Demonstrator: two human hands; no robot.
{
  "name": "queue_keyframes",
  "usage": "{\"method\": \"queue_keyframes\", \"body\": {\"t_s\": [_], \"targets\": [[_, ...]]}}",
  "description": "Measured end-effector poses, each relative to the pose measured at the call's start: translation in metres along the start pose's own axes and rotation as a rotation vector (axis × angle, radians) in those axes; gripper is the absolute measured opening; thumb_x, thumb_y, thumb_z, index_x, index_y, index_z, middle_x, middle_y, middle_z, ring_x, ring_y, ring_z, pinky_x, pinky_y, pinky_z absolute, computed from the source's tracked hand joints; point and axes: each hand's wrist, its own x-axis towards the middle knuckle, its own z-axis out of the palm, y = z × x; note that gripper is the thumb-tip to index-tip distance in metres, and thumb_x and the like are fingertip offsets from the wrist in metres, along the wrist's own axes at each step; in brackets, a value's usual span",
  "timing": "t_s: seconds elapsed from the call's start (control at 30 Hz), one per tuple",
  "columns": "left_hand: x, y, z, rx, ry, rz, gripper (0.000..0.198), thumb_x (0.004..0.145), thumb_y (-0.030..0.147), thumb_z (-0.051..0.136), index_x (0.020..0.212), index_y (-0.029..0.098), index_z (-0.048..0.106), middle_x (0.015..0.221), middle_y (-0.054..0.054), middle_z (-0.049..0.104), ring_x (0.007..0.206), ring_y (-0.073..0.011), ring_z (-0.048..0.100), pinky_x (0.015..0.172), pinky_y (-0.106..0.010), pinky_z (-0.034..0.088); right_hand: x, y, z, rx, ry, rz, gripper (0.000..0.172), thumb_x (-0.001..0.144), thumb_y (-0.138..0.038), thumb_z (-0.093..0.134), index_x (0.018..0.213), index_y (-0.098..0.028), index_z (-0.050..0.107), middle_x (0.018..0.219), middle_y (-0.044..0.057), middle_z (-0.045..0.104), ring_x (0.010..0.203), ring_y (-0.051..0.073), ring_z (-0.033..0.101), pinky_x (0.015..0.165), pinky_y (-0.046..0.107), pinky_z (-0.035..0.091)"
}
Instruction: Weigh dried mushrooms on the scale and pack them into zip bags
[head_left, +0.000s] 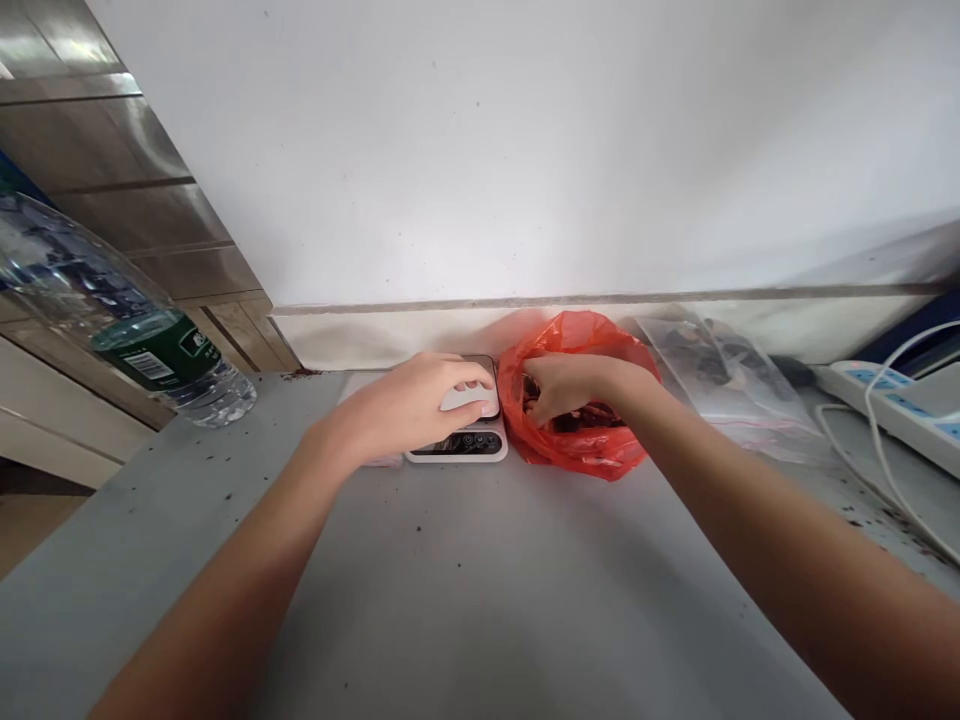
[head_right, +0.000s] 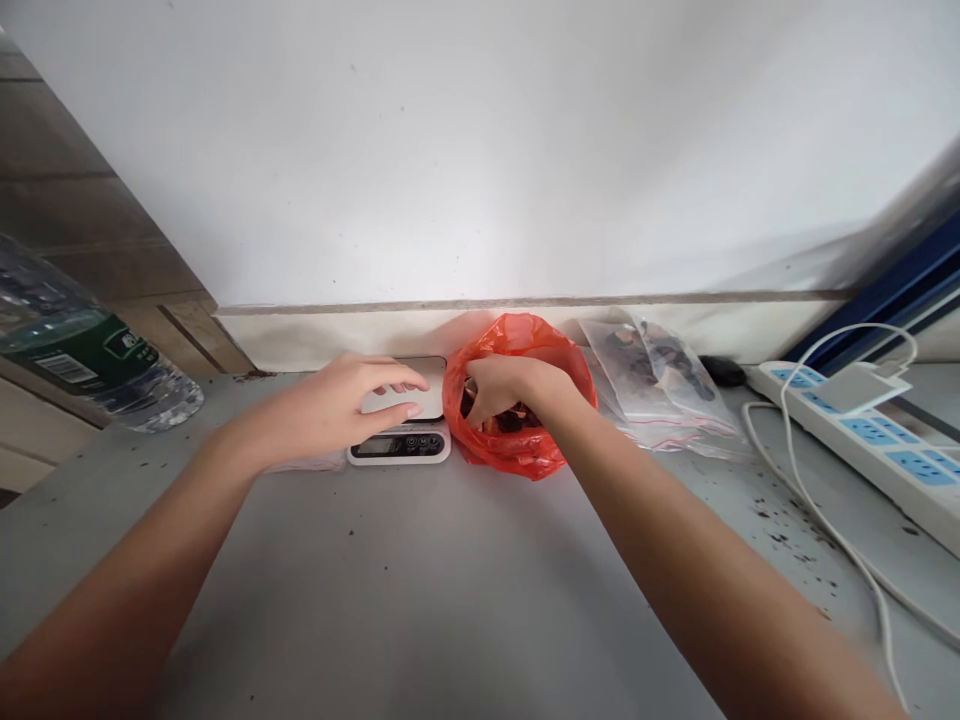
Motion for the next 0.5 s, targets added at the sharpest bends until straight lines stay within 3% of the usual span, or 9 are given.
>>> {"method": "queue_keyframes", "body": {"t_s": [0.17, 0.33, 0.5], "targets": [[0.000, 0.000, 0.000, -0.007, 0.005, 0.031, 0.039, 0.101, 0.046, 0.050, 0.125, 0.029, 0.075, 0.138, -0.004, 0.072, 0.110, -0.0280, 0.073, 0.077, -0.030, 0.060, -0.001, 0.001, 0.005, 0.021, 0.043, 0.015, 0.020, 0.079, -0.009, 0.062, 0.072, -0.023, 0.050, 0.062, -0.002, 0.052, 0.056, 0.015, 0.052, 0.051, 0.029, 0.039], [0.001, 0.004, 0.000, 0.003, 0.021, 0.068, 0.037, 0.100, 0.042, 0.048, 0.120, 0.028, 0.076, 0.132, -0.004, 0.075, 0.108, -0.0285, 0.074, 0.074, -0.030, 0.058, 0.000, 0.009, 0.011, 0.026, 0.131, 0.002, 0.019, 0.078, -0.007, 0.063, 0.082, -0.024, 0.055, 0.074, 0.002, 0.062, 0.065, 0.021, 0.061, 0.053, 0.031, 0.044], [0.001, 0.002, -0.001, 0.004, 0.008, 0.069, 0.037, 0.099, 0.042, 0.048, 0.118, 0.027, 0.076, 0.131, -0.004, 0.076, 0.107, -0.0279, 0.074, 0.073, -0.030, 0.057, 0.002, 0.020, 0.012, 0.060, 0.168, -0.048, 0.025, 0.072, -0.001, 0.061, 0.073, -0.024, 0.053, 0.071, 0.001, 0.061, 0.066, 0.020, 0.062, 0.055, 0.030, 0.042]]}}
